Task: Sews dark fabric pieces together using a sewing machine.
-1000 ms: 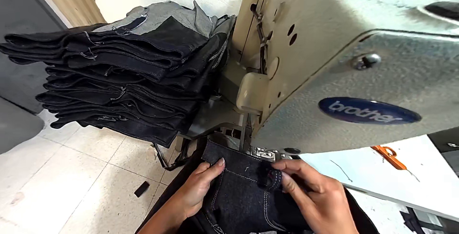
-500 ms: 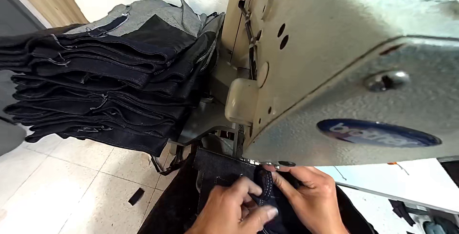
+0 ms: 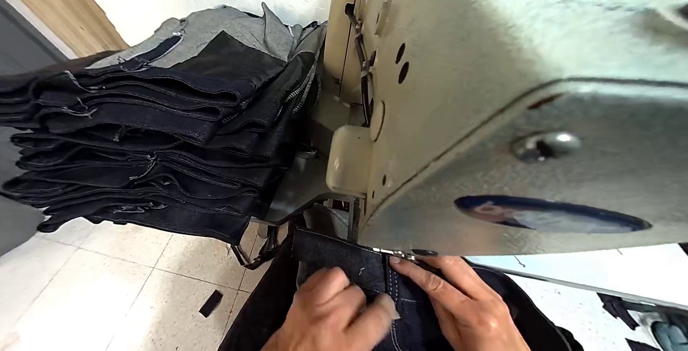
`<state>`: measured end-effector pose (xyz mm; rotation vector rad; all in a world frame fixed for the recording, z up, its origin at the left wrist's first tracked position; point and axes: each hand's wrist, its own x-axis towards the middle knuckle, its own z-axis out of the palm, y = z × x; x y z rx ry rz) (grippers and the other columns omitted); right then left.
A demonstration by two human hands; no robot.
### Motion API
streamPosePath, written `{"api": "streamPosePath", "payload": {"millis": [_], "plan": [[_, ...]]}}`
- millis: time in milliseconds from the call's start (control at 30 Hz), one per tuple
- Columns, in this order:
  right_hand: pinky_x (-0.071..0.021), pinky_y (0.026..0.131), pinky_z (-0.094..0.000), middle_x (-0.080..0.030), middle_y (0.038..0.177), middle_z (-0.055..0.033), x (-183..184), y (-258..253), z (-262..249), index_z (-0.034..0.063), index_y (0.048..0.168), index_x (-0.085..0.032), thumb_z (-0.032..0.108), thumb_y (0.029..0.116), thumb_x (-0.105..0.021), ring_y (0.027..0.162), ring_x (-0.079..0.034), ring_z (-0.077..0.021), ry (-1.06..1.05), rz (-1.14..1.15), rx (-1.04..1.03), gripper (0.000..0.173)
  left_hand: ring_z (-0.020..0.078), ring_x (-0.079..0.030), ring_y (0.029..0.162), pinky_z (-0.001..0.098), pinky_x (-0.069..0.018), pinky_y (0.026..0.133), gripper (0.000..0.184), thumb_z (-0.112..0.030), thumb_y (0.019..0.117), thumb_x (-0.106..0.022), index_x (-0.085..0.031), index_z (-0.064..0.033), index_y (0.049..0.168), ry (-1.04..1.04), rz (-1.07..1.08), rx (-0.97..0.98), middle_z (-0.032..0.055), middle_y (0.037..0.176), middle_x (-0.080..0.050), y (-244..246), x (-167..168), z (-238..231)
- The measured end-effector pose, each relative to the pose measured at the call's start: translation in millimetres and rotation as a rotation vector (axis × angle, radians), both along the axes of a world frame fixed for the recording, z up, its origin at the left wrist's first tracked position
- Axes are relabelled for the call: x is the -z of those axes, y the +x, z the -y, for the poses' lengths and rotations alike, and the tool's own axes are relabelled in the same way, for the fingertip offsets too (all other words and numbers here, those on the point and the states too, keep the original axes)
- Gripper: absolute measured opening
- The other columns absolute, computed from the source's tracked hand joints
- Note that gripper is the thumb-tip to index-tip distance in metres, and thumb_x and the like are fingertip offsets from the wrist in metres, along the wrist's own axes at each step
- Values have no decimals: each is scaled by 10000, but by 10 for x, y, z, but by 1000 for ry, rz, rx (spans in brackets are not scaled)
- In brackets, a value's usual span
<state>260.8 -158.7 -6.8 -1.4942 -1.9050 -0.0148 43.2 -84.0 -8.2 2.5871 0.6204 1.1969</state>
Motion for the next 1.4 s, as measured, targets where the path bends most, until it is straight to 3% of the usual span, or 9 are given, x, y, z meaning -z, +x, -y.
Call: {"api": "streamPosePath", "payload": {"millis": [67, 100, 167, 233, 300, 467, 900, 1233, 1400], "plan": [[-515, 939, -248, -693, 1088, -89, 52, 28, -33, 242, 1187, -739, 65, 1017, -479, 1061, -640, -172, 7, -56, 0, 358, 153, -593, 1010, 305, -418, 967, 172, -221, 1049, -552, -701, -229, 1133, 268, -63, 121, -52, 1079, -702, -15, 44, -185], [-521, 919, -250, -699, 1078, -71, 79, 50, -48, 270, 1183, -742, 103, 1024, -478, 1043, -644, -159, 6, -91, -2, 350, 161, -607, 1087, 320, -416, 997, 204, -224, 1055, -544, -703, -221, 1183, 301, -85, 180, -46, 1203, -713, 1, 59, -257], [-528, 891, -237, -706, 1072, -25, 118, 115, -64, 309, 1194, -737, 166, 1041, -473, 1025, -649, -104, -23, -189, -33, 337, 152, -622, 1084, 300, -444, 971, 243, -341, 1044, -583, -713, -226, 1214, 212, -88, 247, -60, 1247, -712, 26, 95, -339], [-532, 901, -185, -706, 1058, 6, 145, 197, -52, 232, 1187, -737, 227, 1056, -505, 1017, -647, -20, -79, -363, -65, 266, 148, -607, 1063, 293, -432, 921, 274, -403, 1032, -584, -715, -257, 1223, 120, -106, 252, -94, 1257, -712, 10, 83, -353], [-549, 880, -200, -715, 1009, 14, 210, 238, -38, 109, 1137, -669, 352, 1050, -544, 976, -657, 10, -126, -425, 16, 286, 135, -610, 1069, 286, -431, 917, 273, -420, 1035, -572, -716, -282, 1221, 67, -118, 230, -118, 1262, -713, -11, 78, -345], [-469, 883, -303, -694, 831, -3, 170, 106, -182, 131, 862, -684, 480, 1059, -473, 877, -646, -55, -7, -306, 170, 453, 106, -626, 1086, 252, -425, 944, 268, -396, 1046, -552, -730, -237, 1170, -4, -92, 174, -82, 1232, -731, 8, 69, -323], [-464, 848, -253, -698, 806, -60, 120, 109, -194, 90, 842, -683, 437, 1059, -493, 866, -647, -91, 19, -239, 147, 451, 107, -632, 1094, 226, -437, 964, 242, -360, 1032, -595, -752, -219, 1150, 9, -78, 143, -73, 1204, -745, -3, 29, -282], [-503, 802, -312, -726, 795, -156, -2, 110, -192, -7, 848, -737, 323, 1032, -549, 796, -684, -177, -89, -167, 95, 421, 141, -659, 1067, 260, -478, 942, 224, -291, 1033, -602, -780, -156, 1044, -80, -85, 196, -15, 1078, -768, -228, -180, -355], [-505, 734, -298, -703, 745, -119, 26, 129, -220, 28, 805, -714, 386, 1040, -527, 735, -663, -149, -56, -125, 116, 468, 117, -677, 1052, 255, -506, 945, 219, -287, 1028, -610, -781, -150, 1014, -109, -58, 155, -23, 1023, -776, -420, -237, -447]]}}
